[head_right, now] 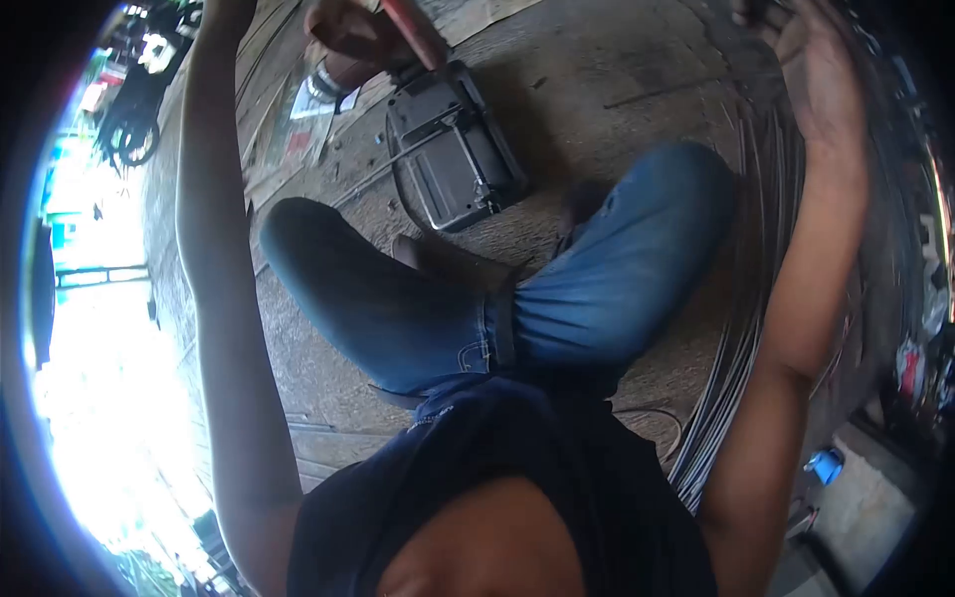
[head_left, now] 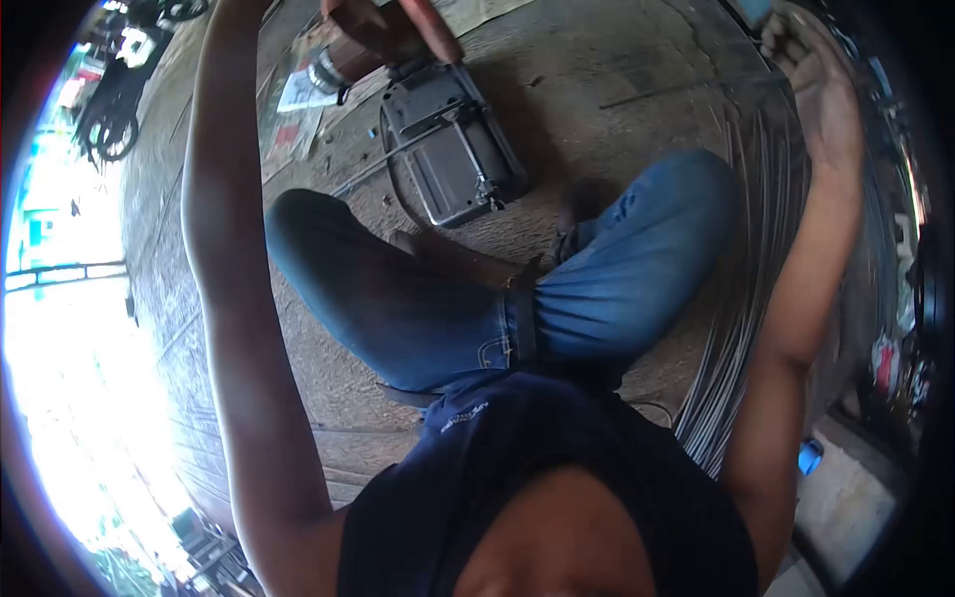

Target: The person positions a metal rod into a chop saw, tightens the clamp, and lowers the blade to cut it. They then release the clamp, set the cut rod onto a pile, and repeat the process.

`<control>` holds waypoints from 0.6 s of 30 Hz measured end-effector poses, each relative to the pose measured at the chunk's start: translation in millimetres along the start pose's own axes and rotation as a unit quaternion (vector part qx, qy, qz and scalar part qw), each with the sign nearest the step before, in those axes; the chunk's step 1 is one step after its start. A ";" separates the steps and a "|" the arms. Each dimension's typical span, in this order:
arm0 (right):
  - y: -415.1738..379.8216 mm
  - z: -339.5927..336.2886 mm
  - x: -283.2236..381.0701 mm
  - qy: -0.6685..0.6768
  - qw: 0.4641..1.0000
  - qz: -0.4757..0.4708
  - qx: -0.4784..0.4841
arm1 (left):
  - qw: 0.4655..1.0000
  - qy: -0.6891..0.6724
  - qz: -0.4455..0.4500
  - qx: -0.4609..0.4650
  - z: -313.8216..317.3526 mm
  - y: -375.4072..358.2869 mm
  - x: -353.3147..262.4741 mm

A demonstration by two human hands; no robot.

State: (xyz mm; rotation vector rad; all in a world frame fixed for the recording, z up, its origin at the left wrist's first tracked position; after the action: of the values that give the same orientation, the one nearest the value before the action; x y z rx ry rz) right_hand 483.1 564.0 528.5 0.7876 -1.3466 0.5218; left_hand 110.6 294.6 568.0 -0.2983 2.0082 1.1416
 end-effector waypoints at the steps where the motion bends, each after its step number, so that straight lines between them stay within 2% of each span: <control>1: 2.9 29.6 5.4 -0.073 0.996 -0.012 0.045 | 0.999 -0.007 -0.028 -0.045 -32.0 -6.2 21.6; 2: 11.0 46.2 0.4 -0.072 0.996 -0.010 0.056 | 0.994 -0.015 -0.056 -0.088 -58.4 -14.6 42.3; 3: 19.5 66.6 -12.4 -0.101 0.987 0.042 0.120 | 0.988 -0.014 -0.040 -0.151 -78.6 -29.4 57.9; 4: 27.5 84.1 -26.9 -0.131 0.970 0.095 0.182 | 0.986 -0.010 -0.047 -0.158 -97.0 -44.9 77.3; 5: 38.9 94.3 -44.8 -0.255 0.917 0.112 0.286 | 0.982 -0.014 -0.073 -0.173 -121.2 -62.0 102.0; 6: 36.6 116.4 -66.1 -0.289 0.885 0.159 0.330 | 0.977 -0.019 -0.098 -0.188 -144.8 -82.6 124.4; 7: 30.6 139.9 -93.2 -0.321 0.847 0.204 0.370 | 0.979 0.020 -0.122 -0.163 -162.4 -99.9 146.1; 8: 22.2 157.5 -122.7 -0.348 0.787 0.263 0.436 | 0.977 0.021 -0.127 -0.169 -185.2 -118.2 165.9; 9: 11.2 171.0 -152.1 -0.372 0.716 0.318 0.497 | 0.981 0.030 -0.158 -0.106 -205.4 -135.7 191.3; 10: -2.1 180.6 -178.6 -0.402 0.668 0.371 0.504 | 0.981 0.037 -0.187 -0.041 -220.7 -154.9 212.2; 11: -18.3 184.8 -207.9 -0.429 0.617 0.423 0.507 | 0.980 0.037 -0.191 -0.044 -233.8 -173.4 225.1; 13: -36.1 177.1 -292.5 -0.446 0.524 0.507 0.518 | 0.929 0.090 -0.357 -0.042 -252.6 -213.2 259.4; 15: -47.7 181.9 -353.6 -0.452 0.477 0.565 0.499 | 0.923 0.093 -0.371 -0.045 -256.2 -225.5 277.8; 16: -54.8 177.1 -399.4 -0.412 0.484 0.608 0.475 | 0.918 0.099 -0.382 -0.050 -257.4 -230.6 286.4; 17: -66.0 171.6 -457.7 -0.304 0.513 0.676 0.433 | 0.934 0.077 -0.348 -0.023 -248.3 -221.5 273.7; 18: -79.4 169.5 -520.7 -0.155 0.518 0.752 0.378 | 0.933 0.054 -0.357 0.017 -242.6 -208.1 270.4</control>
State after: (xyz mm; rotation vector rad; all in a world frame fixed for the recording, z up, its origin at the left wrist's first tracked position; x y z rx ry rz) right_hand 341.2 439.1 8.5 0.0765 -1.9183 2.6067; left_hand -81.2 26.9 309.5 -0.9961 1.7646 0.6298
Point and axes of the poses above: each hand's wrist, its own y-axis towards the middle knuckle, its own z-axis out of the palm, x = y × z, the point moved 5 cm from there along y, towards the middle knuckle, and after that the axes turned 9 degrees about z, right-handed, at the moved point
